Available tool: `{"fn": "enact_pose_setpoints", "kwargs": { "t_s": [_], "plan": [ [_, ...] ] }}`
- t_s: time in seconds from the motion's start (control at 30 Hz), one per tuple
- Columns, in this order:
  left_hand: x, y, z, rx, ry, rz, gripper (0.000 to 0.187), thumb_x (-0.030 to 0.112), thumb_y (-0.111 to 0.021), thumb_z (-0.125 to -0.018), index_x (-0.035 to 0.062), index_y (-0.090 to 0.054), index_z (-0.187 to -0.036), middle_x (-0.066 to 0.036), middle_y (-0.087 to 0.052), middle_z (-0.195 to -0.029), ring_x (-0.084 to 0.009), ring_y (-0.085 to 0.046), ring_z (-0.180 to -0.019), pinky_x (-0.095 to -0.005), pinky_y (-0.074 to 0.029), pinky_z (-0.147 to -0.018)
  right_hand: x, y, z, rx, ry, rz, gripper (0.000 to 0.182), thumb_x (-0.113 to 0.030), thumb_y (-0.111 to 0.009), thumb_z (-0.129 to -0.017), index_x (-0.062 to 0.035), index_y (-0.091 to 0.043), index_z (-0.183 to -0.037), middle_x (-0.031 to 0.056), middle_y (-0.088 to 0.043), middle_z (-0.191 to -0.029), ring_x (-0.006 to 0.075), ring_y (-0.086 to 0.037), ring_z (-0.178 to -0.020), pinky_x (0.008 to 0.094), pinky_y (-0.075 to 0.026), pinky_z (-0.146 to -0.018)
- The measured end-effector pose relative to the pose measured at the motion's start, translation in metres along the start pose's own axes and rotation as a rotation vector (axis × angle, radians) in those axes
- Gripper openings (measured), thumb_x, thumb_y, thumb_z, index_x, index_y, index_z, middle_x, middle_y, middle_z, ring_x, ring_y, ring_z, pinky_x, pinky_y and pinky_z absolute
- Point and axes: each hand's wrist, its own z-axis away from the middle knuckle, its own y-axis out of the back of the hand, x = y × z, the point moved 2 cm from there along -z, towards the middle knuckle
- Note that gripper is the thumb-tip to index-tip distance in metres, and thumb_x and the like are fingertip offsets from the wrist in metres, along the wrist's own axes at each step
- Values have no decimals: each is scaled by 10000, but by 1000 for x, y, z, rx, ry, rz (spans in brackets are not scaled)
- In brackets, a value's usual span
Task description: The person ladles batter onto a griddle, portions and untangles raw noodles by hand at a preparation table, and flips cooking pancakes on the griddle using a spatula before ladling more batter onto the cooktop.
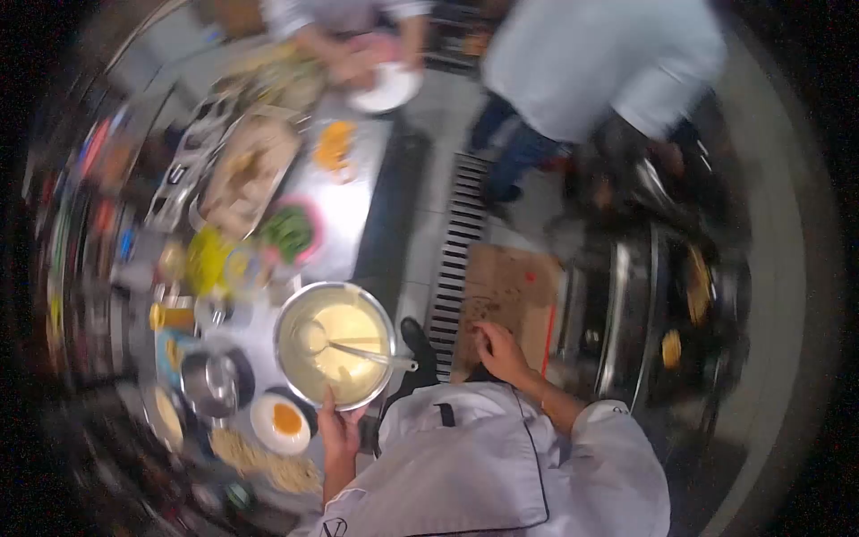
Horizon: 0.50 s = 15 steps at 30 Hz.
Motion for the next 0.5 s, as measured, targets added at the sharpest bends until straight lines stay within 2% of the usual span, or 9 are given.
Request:
{"fn": "enact_pose_setpoints", "kwargs": {
  "t_s": [0.1,0.17,0.2,0.23,0.3,0.4,0.43,0.47,0.5],
  "plan": [
    [-6,-26,-17,-94,28,-200,570,365,-586,-1042,-13,-441,-1443,-184,-587,-1362,-292,-669,-1122,-376,-666,-752,56,40,120,161,-437,-71,299,-104,-612,-921,-55,-611,-1215,178,-637,-1022,356,-639,-969,431,-499,-891],
    [-15,-58,-22,-209,42,-268,582,391,-610,-1025,-8,-467,-1423,-158,-611,-1329,-259,-688,-1047,-358,-663,-726,65,56,200,237,-588,29,207,-134,-596,-930,-74,-644,-1122,154,-683,-871,318,-681,-763,421,-540,-710],
    [-11,-65,-14,-342,72,-301,580,408,-618,-1018,-3,-488,-1406,-145,-635,-1278,-218,-694,-1004,-308,-638,-668,83,32,254,344,-702,144,152,-138,-581,-927,-67,-656,-1039,174,-684,-847,330,-689,-775,427,-535,-709],
    [-24,-72,-27,-272,56,-389,576,418,-607,-1023,2,-493,-1404,-138,-646,-1242,-188,-695,-943,-256,-597,-615,106,12,304,431,-797,110,152,-138,-581,-927,-67,-656,-1039,174,-684,-847,330,-689,-775,427,-535,-709],
    [-39,-101,-38,-499,96,-490,561,421,-601,-1028,3,-506,-1391,-133,-651,-1225,-181,-693,-912,-223,-533,-545,121,-17,387,638,-812,59,164,-182,-578,-936,-54,-665,-990,175,-683,-808,350,-686,-759,445,-541,-710],
    [-78,-163,-3,-531,101,-732,613,432,-600,-1027,-5,-474,-1438,-141,-619,-1319,-217,-658,-1082,-290,-542,-731,99,-18,473,785,-1305,194,192,-251,-593,-944,-73,-664,-940,183,-667,-764,380,-680,-734,456,-558,-695],
    [-14,-100,22,-566,-6,-649,638,432,-603,-1026,-14,-456,-1457,-151,-599,-1360,-232,-637,-1145,-320,-546,-821,25,-70,509,845,-1415,591,186,-248,-604,-942,-72,-667,-949,189,-680,-770,416,-673,-712,479,-551,-641],
    [14,-105,29,-607,-2,-664,677,420,-607,-1024,-32,-411,-1489,-173,-543,-1439,-258,-575,-1262,-391,-498,-1011,-7,-78,530,914,-1460,577,200,-250,-618,-940,-58,-670,-949,205,-669,-733,427,-677,-692,508,-543,-591],
    [42,-105,28,-652,21,-673,677,420,-607,-1024,-32,-411,-1489,-173,-543,-1439,-258,-575,-1262,-391,-498,-1011,-4,-113,566,1178,-1470,647,206,-245,-645,-924,-43,-675,-946,201,-615,-637,415,-684,-686,487,-558,-599]
  ]
}}
